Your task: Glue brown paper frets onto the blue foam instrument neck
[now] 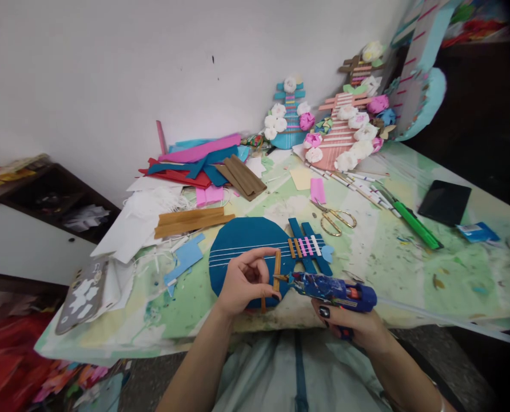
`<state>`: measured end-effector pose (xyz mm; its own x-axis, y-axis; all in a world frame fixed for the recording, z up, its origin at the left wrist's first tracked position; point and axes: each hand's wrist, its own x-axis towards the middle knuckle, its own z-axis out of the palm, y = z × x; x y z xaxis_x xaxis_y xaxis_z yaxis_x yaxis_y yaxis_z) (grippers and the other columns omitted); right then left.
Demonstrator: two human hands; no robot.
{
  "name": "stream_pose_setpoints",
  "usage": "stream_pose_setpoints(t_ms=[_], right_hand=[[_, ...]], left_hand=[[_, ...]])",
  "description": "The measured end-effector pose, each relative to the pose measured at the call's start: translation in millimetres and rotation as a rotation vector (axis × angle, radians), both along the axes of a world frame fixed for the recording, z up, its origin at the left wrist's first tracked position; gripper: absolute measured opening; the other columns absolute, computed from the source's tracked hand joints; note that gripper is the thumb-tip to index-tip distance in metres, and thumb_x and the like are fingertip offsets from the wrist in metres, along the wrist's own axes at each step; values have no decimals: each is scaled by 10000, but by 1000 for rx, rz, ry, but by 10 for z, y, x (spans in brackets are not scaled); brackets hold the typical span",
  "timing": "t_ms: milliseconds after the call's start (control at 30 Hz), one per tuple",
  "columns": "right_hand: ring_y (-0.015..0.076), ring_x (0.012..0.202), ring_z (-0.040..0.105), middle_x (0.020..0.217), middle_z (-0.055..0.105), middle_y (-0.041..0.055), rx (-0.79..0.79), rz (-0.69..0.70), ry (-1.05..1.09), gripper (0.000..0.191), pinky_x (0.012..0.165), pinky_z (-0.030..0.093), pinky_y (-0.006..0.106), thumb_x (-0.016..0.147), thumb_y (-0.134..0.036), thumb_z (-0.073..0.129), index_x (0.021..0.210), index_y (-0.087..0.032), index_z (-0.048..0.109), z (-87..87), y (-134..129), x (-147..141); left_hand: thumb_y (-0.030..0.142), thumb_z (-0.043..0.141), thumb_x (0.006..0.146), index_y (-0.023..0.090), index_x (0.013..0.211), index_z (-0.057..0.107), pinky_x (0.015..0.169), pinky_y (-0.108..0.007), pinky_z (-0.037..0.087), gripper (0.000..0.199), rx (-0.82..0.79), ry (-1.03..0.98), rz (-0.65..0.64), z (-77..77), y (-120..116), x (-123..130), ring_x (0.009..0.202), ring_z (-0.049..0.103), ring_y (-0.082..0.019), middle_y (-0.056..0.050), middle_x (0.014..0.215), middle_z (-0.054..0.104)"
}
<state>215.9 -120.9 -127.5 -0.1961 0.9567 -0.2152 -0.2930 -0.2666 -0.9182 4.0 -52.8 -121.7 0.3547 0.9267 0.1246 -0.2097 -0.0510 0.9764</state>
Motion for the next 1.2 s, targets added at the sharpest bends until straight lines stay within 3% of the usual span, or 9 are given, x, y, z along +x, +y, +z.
stream_pose_setpoints(t_ms=[533, 1000, 1200], right_hand=[[55, 349, 378, 460, 498, -17, -21, 27, -4, 343, 344, 259, 182, 568, -399, 788, 595, -126, 583, 47, -27, 20], [59, 371, 382, 480, 506, -27, -47, 9, -48, 364, 366, 252, 178, 557, -397, 794, 706, -136, 590, 15, -95, 66], [59, 370, 381, 467, 493, -14, 9, 74, -61, 352, 359, 250, 180, 599, -409, 772, 609, -132, 554, 6, -70, 91]], left_hand=[[107, 857, 470, 193, 1063, 673, 438, -158, 450, 627, 2, -52, 22, -33, 21, 15, 448, 502, -68, 67, 529, 555], [127, 853, 496, 202, 1071, 660, 414, -149, 446, 611, 7, -52, 15, -1, 23, 4, 445, 501, -66, 71, 536, 542], [124, 849, 497, 193, 1065, 657, 425, -155, 453, 603, 9, -30, 17, -15, 25, 7, 446, 516, -70, 72, 538, 547]])
